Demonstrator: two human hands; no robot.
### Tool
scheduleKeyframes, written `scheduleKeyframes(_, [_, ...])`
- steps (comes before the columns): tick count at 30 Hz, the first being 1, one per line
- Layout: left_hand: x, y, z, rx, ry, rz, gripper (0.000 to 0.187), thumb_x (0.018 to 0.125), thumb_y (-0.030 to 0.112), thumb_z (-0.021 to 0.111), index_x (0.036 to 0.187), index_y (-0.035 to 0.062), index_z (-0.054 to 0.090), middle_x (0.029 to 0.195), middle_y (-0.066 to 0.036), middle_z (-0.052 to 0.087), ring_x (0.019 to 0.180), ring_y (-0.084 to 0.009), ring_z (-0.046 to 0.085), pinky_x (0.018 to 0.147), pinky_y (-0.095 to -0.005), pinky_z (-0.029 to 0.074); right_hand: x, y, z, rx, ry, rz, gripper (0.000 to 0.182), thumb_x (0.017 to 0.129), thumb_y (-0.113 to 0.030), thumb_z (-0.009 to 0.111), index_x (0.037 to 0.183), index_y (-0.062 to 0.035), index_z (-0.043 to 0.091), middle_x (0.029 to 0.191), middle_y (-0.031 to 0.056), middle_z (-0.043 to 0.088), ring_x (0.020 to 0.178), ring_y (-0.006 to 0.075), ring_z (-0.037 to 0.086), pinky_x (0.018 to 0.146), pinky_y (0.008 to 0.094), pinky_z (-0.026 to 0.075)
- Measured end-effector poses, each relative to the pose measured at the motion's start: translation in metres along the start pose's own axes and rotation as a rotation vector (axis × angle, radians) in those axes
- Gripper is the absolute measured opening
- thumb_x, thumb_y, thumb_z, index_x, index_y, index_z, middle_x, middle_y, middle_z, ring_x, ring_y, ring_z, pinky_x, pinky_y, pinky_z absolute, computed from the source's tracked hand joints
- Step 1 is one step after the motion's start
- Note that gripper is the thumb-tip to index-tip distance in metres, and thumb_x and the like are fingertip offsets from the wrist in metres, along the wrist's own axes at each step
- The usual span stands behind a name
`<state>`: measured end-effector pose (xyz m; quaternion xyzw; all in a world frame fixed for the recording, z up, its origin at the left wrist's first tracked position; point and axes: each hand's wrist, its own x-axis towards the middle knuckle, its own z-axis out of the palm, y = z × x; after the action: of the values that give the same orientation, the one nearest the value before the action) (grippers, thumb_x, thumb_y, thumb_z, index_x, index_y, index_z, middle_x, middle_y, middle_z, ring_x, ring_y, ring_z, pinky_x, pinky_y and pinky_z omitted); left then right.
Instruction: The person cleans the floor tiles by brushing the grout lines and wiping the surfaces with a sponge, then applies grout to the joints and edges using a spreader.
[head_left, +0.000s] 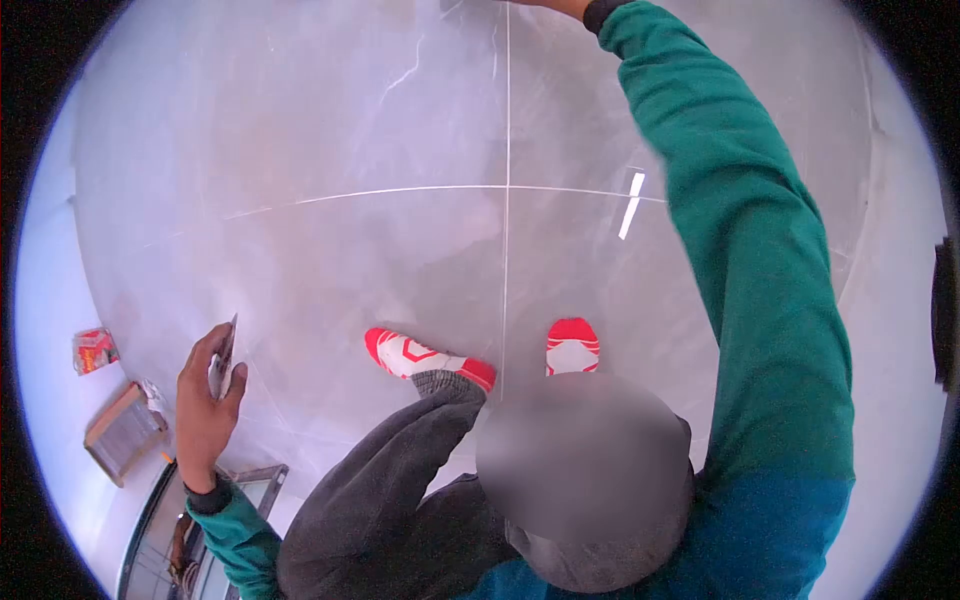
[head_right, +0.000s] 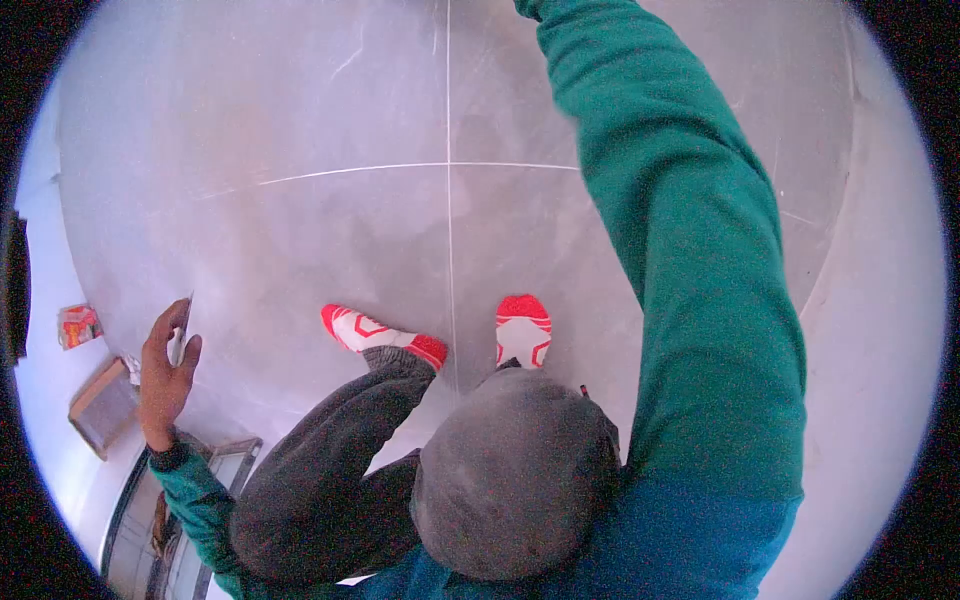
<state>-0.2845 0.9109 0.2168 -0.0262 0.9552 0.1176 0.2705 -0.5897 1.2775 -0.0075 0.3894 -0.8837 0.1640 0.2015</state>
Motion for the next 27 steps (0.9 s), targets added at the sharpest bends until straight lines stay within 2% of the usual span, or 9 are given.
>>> scheduleKeyframes(2, [0.0, 0.007, 0.002, 0.0, 0.064, 0.064, 0.04, 0.075, 0.002, 0.057, 0.114, 0.001, 0.048, 0.107, -0.018, 0.054, 0.098, -0.0318, 0.054, 0.085, -0.0336, 0.041, -0.002, -0.053, -0.029, 0.427, 0.157, 0.186, 0.027, 0.079, -0.028, 0.051, 0.071, -0.0034, 0.056, 0.063, 0.0172, 0.057, 0.056, 0.0322, 0.055, 0.05, 0.0434, 0.042])
scheduleKeyframes(5, [0.001, 0.003, 0.022, -0.07, -0.028, 0.093, 0.039, 0.074, 0.002, 0.058, 0.112, 0.0012, 0.049, 0.105, -0.018, 0.054, 0.097, -0.032, 0.054, 0.085, -0.034, 0.042, -0.105, -0.111, -0.056, 0.419, -0.38, 0.287, 0.038, 0.079, -0.028, 0.059, 0.113, -0.011, 0.056, 0.096, 0.0064, 0.059, 0.081, 0.0231, 0.052, 0.065, 0.0383, 0.037])
scheduleKeyframes(10, [-0.004, -0.008, 0.032, -0.094, -0.191, -0.049, 0.039, 0.072, 0.003, 0.059, 0.11, 0.002, 0.049, 0.104, -0.019, 0.055, 0.094, -0.0338, 0.055, 0.082, -0.0355, 0.043, -0.247, -0.195, -0.123, 0.935, -0.983, 0.365, 0.028, 0.078, -0.028, 0.057, 0.101, -0.0113, 0.059, 0.087, 0.0097, 0.058, 0.084, 0.0263, 0.057, 0.071, 0.038, 0.046])
scheduleKeyframes(12, [0.004, -0.003, 0.028, -0.026, -0.157, 0.009, 0.04, 0.072, 0.003, 0.059, 0.111, 0.0021, 0.049, 0.104, -0.019, 0.055, 0.094, -0.0341, 0.054, 0.082, -0.0358, 0.043, -0.248, -0.178, -0.095, 0.57, -1.076, 0.029, 0.019, 0.074, -0.022, 0.059, 0.088, -0.0097, 0.057, 0.084, 0.0096, 0.057, 0.081, 0.0268, 0.056, 0.066, 0.0392, 0.046])
scheduleKeyframes(13, [0.008, 0.002, 0.027, 0.03, -0.114, 0.054, 0.041, 0.072, 0.003, 0.059, 0.111, 0.0021, 0.048, 0.104, -0.019, 0.055, 0.093, -0.0344, 0.054, 0.082, -0.036, 0.044, -0.241, -0.153, -0.067, 0.692, -0.57, 0.133, 0.013, 0.07, -0.019, 0.059, 0.078, -0.0092, 0.054, 0.076, 0.0093, 0.055, 0.073, 0.029, 0.055, 0.059, 0.0401, 0.045])
scheduleKeyframes(17, [0.017, 0.027, 0.014, 0.12, -0.125, 0.148, 0.04, 0.074, 0.003, 0.057, 0.113, 0.002, 0.047, 0.106, -0.018, 0.054, 0.096, -0.0342, 0.053, 0.083, -0.036, 0.042, -0.114, -0.057, -0.044, 0.126, 0.048, 0.187, 0.027, 0.071, -0.019, 0.063, 0.094, -0.007, 0.055, 0.085, 0.0094, 0.057, 0.076, 0.0266, 0.054, 0.059, 0.0364, 0.043])
scheduleKeyframes(20, [0.017, 0.033, 0.004, 0.09, -0.089, 0.098, 0.04, 0.075, 0.005, 0.057, 0.113, 0.0022, 0.047, 0.107, -0.018, 0.053, 0.097, -0.0332, 0.053, 0.084, -0.0354, 0.042, -0.135, -0.096, -0.096, 0.2, -0.158, 0.385, 0.02, 0.079, -0.024, 0.057, 0.089, -0.0069, 0.059, 0.078, 0.0073, 0.057, 0.069, 0.0267, 0.055, 0.055, 0.0389, 0.043])
scheduleKeyframes(21, [0.017, 0.029, 0.005, 0.051, -0.046, 0.095, 0.04, 0.075, 0.005, 0.057, 0.114, 0.0021, 0.048, 0.107, -0.018, 0.053, 0.096, -0.0329, 0.053, 0.084, -0.0352, 0.042, -0.174, -0.115, -0.104, 0.099, 0.095, 0.161, 0.021, 0.079, -0.025, 0.06, 0.092, -0.0076, 0.059, 0.084, 0.0079, 0.057, 0.073, 0.0252, 0.056, 0.057, 0.0379, 0.043])
scheduleKeyframes(27, [0.018, 0.018, 0.012, 0.12, -0.17, 0.055, 0.037, 0.075, 0.005, 0.058, 0.111, 0.0004, 0.048, 0.103, -0.018, 0.056, 0.092, -0.032, 0.055, 0.081, -0.0349, 0.043, -0.355, -0.197, -0.177, 0.712, -0.856, 0.429, 0.017, 0.065, -0.017, 0.066, 0.079, -0.0088, 0.059, 0.075, 0.0096, 0.056, 0.076, 0.0273, 0.056, 0.063, 0.0398, 0.047])
